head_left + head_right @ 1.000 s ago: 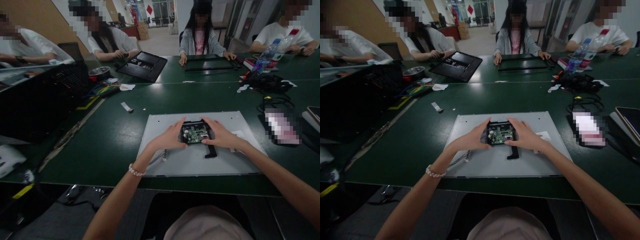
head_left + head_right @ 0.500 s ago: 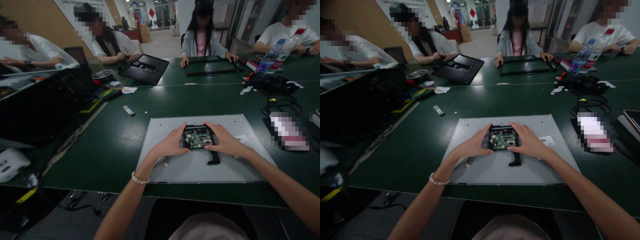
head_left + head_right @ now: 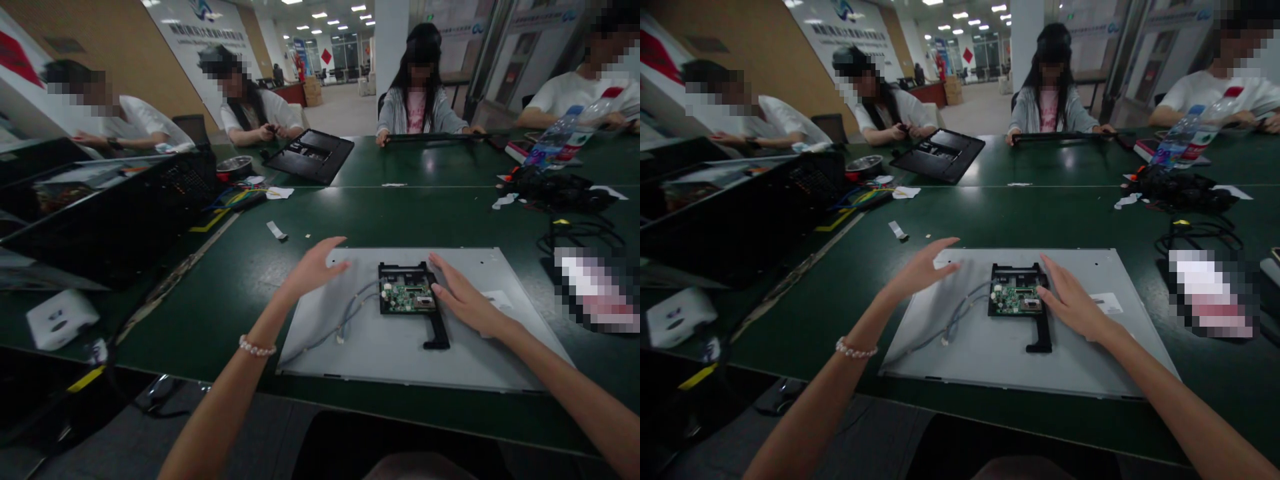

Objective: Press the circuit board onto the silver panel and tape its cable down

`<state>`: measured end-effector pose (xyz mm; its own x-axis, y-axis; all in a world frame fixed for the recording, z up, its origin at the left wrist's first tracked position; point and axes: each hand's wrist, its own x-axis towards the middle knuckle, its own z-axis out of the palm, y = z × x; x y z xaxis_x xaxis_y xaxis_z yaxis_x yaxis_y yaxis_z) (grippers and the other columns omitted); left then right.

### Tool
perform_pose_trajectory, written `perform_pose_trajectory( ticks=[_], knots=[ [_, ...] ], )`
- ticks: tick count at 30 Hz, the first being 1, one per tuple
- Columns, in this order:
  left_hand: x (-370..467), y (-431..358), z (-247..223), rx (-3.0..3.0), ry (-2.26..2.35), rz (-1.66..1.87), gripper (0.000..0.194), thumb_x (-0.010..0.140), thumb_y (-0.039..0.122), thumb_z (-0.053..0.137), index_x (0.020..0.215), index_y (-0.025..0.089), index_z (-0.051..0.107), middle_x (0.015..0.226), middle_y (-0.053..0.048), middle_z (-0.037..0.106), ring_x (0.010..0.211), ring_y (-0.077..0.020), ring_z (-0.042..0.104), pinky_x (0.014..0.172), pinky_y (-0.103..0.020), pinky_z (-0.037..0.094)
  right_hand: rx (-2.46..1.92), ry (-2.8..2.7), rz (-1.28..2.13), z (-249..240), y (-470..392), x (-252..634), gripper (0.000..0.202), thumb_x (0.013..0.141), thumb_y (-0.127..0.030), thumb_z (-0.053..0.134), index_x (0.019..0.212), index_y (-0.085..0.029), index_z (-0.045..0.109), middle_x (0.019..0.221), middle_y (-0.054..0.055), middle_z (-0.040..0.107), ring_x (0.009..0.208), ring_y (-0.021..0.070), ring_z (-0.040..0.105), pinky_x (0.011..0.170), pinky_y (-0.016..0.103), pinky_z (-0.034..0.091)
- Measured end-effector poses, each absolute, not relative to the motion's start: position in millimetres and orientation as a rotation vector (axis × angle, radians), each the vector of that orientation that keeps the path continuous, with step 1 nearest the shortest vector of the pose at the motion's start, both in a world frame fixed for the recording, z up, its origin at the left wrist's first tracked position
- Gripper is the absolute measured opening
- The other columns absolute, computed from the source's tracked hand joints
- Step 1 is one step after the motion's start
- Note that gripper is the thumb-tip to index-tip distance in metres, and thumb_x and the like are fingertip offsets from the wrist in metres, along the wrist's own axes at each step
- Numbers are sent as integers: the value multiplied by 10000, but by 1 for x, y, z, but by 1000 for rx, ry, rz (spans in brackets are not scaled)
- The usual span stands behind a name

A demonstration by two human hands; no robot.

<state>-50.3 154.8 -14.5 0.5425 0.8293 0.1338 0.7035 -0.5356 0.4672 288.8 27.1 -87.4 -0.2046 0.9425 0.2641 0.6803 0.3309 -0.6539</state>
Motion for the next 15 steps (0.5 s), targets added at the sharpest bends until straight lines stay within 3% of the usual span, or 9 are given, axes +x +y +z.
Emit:
perform_pose_trajectory(
  ticks=[3,6,11,15],
  knots=[
    [-98,205,-13,2440,1776,601,451,904,335,524,1302,132,582,1343,-134,613,1268,-278,548,1114,-417,400,-1419,-1800,645,-87,28,290,637,1024,-513,325,1588,-281,140,1566,128,410,1446,276,375,1190,545,272],
    [-144,243,-21,2447,2078,535,475,873,265,539,1321,109,565,1345,-159,601,1245,-287,559,1088,-398,417,-1433,-1736,681,-87,29,289,631,1019,-530,329,1580,-288,172,1496,132,497,1398,286,443,1175,558,285],
    [-176,260,-40,2537,2057,265,433,906,347,500,1270,144,619,1289,-143,646,1177,-276,609,1032,-358,449,-1408,-1769,672,-88,30,289,631,1015,-533,342,1575,-288,184,1437,126,553,1346,284,498,1155,551,316],
    [-174,256,-45,2554,2077,145,393,931,308,427,1209,168,667,1213,-137,694,1110,-276,648,948,-349,488,-1416,-1786,649,-89,30,289,630,1017,-536,339,1574,-287,184,1425,135,558,1350,293,492,1147,574,317]
  ],
)
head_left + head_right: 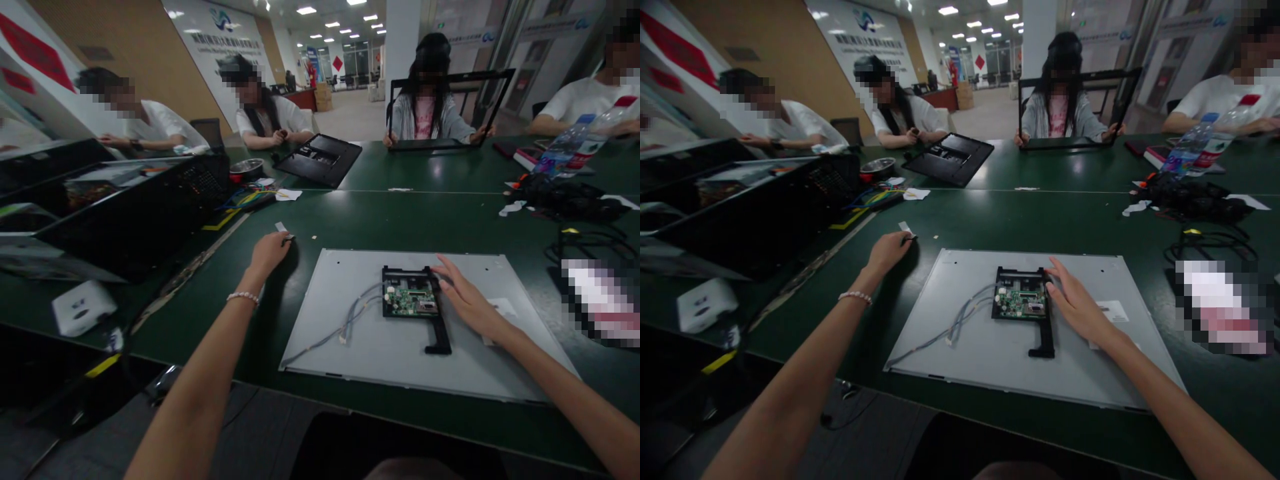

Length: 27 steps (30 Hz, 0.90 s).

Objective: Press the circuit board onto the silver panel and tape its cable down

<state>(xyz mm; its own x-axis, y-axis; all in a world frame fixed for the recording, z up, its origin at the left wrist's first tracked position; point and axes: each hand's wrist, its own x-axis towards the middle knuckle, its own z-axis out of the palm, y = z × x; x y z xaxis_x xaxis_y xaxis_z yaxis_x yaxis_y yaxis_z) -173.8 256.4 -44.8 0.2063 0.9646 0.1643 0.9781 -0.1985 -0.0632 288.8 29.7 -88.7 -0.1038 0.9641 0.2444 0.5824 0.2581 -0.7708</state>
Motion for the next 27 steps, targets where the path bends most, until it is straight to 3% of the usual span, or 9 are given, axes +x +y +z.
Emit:
perform_pose_trajectory(
  ticks=[7,11,17,27],
  knots=[
    [-169,258,-39,-2295,-1891,-60,392,925,231,374,1101,164,717,1129,-142,727,1035,-270,677,879,-334,494,-1418,-1824,608,-91,30,290,613,1022,-525,333,1575,-299,196,1430,129,561,1349,294,500,1141,574,341],
    [-160,260,-37,-2269,-1955,-74,383,916,216,385,1116,121,698,1097,-172,729,1019,-271,678,885,-333,491,-1402,-1848,571,-96,31,293,602,1021,-523,328,1572,-309,214,1438,120,560,1353,295,499,1133,576,358],
    [-153,260,-42,-2255,-1950,-87,394,938,328,412,1142,124,679,1073,-176,729,982,-283,681,868,-350,502,-1405,-1860,573,-95,31,293,597,1024,-512,327,1568,-285,234,1465,130,532,1371,292,474,1157,560,328],
    [-165,248,-40,-2206,-1935,-84,432,966,272,325,1175,148,681,1093,-172,729,1005,-287,685,872,-361,501,-1421,-1895,552,-90,29,292,580,1026,-513,322,1557,-286,272,1457,132,533,1360,293,483,1148,566,338]
  ],
)
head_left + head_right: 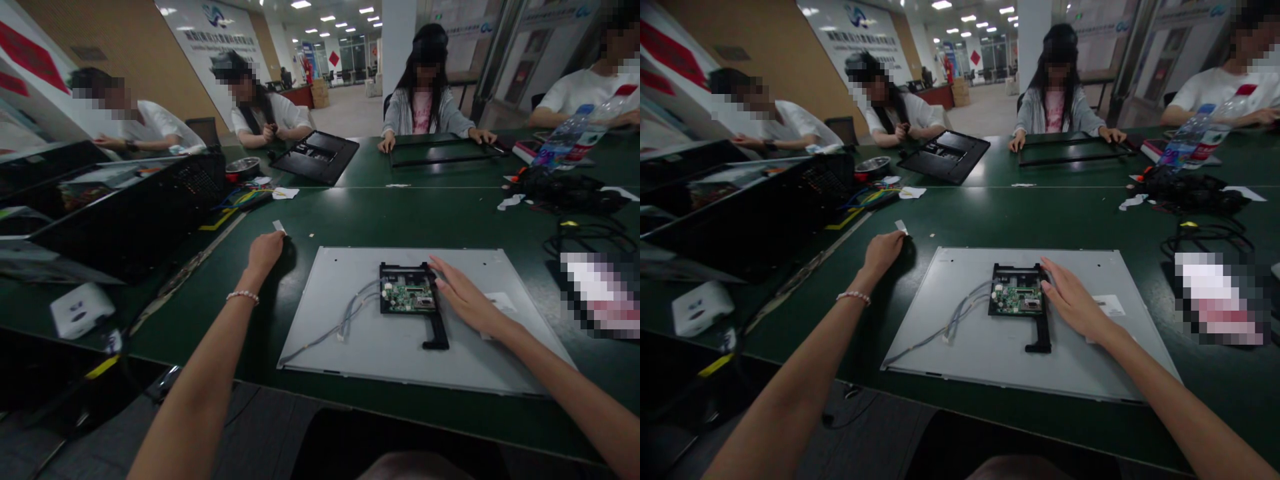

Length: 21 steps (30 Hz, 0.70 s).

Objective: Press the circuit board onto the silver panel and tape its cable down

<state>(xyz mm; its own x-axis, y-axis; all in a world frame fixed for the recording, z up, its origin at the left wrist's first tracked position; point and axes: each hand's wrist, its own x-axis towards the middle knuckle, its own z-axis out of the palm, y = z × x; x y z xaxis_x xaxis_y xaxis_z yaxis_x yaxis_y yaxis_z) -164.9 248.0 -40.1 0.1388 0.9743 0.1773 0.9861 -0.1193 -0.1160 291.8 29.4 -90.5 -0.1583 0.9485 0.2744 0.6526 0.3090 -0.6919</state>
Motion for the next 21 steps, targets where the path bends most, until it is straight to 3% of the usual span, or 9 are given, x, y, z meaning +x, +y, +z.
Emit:
perform_pose_trajectory(
  ticks=[8,21],
  knots=[
    [-181,234,-35,-2257,-1798,-10,424,960,274,331,1146,121,679,1120,-208,699,1036,-308,664,859,-372,484,-1413,-1933,509,-90,29,293,561,1027,-507,317,1550,-306,293,1473,115,523,1369,301,477,1145,579,346],
    [-212,217,-30,-2166,-1873,103,486,904,171,333,1272,195,649,1149,-171,709,1015,-311,678,813,-362,493,-1429,-1959,498,-91,29,292,569,1025,-512,312,1540,-270,308,1474,133,516,1366,299,477,1148,567,346]
  ],
)
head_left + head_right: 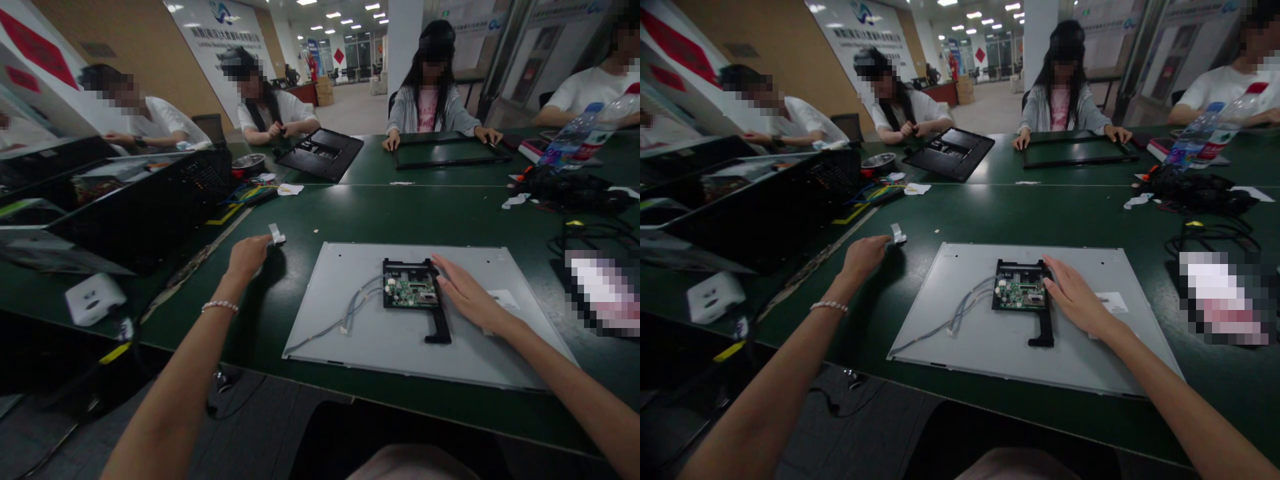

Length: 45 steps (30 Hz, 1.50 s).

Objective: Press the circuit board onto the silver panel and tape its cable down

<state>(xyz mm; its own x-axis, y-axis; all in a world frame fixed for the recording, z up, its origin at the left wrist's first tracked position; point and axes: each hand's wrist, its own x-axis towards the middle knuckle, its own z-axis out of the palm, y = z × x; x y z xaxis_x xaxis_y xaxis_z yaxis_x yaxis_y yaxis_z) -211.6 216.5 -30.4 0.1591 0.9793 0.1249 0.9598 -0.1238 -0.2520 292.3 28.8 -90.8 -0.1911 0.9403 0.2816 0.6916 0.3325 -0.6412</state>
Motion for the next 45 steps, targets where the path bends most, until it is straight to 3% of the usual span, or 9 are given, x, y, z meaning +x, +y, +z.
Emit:
perform_pose_trajectory(
  ticks=[8,15,20,25,32,37,40,45],
  knots=[
    [-195,215,-29,-2341,-1662,20,400,922,273,396,1191,149,665,1185,-170,682,1091,-297,641,935,-385,481,-1418,-1975,473,-91,29,292,555,1027,-509,308,1536,-289,312,1477,124,514,1375,309,467,1143,581,351],
    [-179,227,-29,-2388,-1619,40,371,908,200,376,1025,135,722,1153,-183,679,1135,-291,609,1010,-407,448,-1427,-1995,467,-90,29,292,572,1025,-519,312,1533,-257,317,1486,141,501,1381,301,458,1157,564,339],
    [-176,227,-35,-2351,-1698,-104,386,917,190,365,1065,134,717,1239,-155,659,1164,-259,595,1025,-365,444,-1437,-1999,461,-91,29,293,574,1025,-518,306,1527,-240,331,1491,147,494,1387,306,450,1161,550,337],
    [-146,213,-35,-2425,-1589,-217,389,968,231,360,1105,123,707,1235,-147,680,1111,-258,638,996,-377,471,-1421,-2012,444,-90,29,293,583,1026,-509,313,1543,-241,296,1485,152,497,1379,308,458,1153,554,345],
    [-29,176,-26,-2607,-1134,-421,305,972,176,436,1105,129,706,1193,-130,713,1074,-230,675,967,-370,492,-1427,-1979,449,-89,28,292,623,1027,-476,319,1592,-282,141,1468,139,516,1369,318,474,1139,592,354],
    [48,143,-23,-2784,-805,-250,190,941,135,504,981,133,689,983,-95,745,919,-206,697,821,-325,502,-1321,-2147,380,-82,24,291,758,985,-497,453,1598,-301,53,1653,107,220,1505,316,238,1206,565,246],
    [75,133,-25,-2822,-737,-200,159,927,121,520,908,125,678,904,-93,738,845,-203,693,762,-320,489,-1310,-2228,352,-82,22,290,916,918,-545,569,1598,-276,17,1672,135,129,1527,338,140,1211,571,224],
    [91,132,-30,-2874,-687,-153,136,890,102,553,896,120,688,876,-103,739,808,-196,692,729,-305,475,-1343,-2243,386,-85,24,290,980,870,-544,634,1591,-259,35,1625,177,240,1493,358,249,1190,570,278]
  ],
)
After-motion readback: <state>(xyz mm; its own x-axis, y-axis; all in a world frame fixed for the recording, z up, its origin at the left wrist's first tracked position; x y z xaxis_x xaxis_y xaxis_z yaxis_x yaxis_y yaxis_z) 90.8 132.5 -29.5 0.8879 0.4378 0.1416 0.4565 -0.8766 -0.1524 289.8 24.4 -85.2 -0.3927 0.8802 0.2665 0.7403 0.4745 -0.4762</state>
